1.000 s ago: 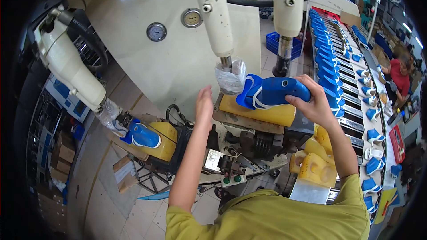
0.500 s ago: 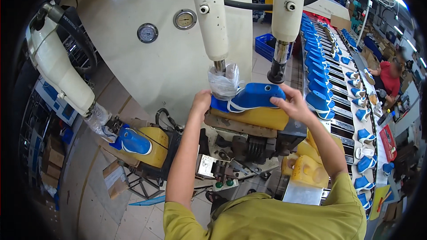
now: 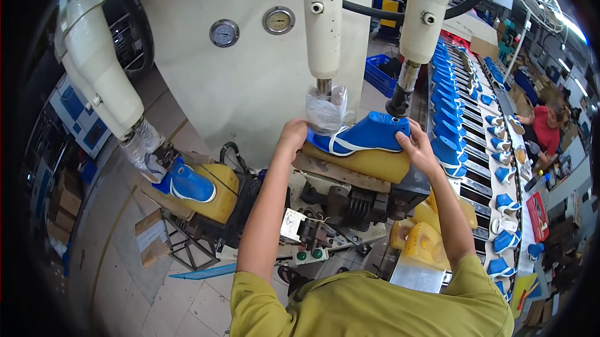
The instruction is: The person places blue slipper uppers onto yellow molds on a machine, presses a button to activate the machine, removes the assembled slippers, and places them on a conveyor belt. The person repeats this process for multiple units.
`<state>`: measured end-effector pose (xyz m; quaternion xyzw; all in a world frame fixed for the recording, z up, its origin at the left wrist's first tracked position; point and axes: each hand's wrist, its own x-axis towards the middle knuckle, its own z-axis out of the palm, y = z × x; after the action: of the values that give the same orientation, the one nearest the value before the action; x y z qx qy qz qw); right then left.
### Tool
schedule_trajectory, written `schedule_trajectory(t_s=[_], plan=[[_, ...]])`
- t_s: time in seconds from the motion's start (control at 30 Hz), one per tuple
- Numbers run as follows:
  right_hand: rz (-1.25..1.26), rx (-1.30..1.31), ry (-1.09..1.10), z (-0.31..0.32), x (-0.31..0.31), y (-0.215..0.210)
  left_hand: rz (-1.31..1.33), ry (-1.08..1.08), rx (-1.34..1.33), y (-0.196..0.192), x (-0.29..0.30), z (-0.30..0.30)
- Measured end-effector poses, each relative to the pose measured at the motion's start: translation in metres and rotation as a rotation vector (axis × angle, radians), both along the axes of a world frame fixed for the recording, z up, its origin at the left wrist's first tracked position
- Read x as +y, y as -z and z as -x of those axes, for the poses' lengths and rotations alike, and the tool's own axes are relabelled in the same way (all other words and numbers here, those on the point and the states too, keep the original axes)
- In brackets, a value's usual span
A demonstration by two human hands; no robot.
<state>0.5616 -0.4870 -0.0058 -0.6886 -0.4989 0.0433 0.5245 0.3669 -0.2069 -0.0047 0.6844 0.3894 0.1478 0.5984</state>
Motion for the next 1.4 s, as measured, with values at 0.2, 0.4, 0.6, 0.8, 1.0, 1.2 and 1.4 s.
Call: schedule_trajectory(t_s=[0.2, 0.4, 0.6, 0.8, 1.0, 1.2, 1.4], plan=[[-0.355, 0.226, 0.240, 0.033, -0.005, 0.033, -0.029, -0.009, -0.059, 0.008, -0.004, 0.003], [-0.508, 0.658, 0.080, 0.040, 0.014, 0.062, -0.033, -0.048, -0.016, 0.010, -0.008, -0.008], [-0.398, 0.624, 0.113, 0.055, 0.012, 0.047, -0.058, -0.168, -0.038, -0.008, -0.026, 0.005], [-0.344, 0.452, 0.265, 0.050, 0.003, 0.045, -0.008, -0.117, -0.100, 0.003, -0.019, -0.002], [-0.827, -0.619, 0.616, 0.024, -0.058, -0.104, -0.974, -0.387, -0.867, -0.095, -0.146, 0.023], [-0.912, -1.225, 0.639, 0.086, 0.008, -0.376, -1.651, 1.016, -0.861, -0.198, -0.243, -0.069], [-0.553, -1.633, 0.899, 0.063, 0.020, -0.430, -1.872, 0.902, -0.489, -0.271, -0.207, -0.146]])
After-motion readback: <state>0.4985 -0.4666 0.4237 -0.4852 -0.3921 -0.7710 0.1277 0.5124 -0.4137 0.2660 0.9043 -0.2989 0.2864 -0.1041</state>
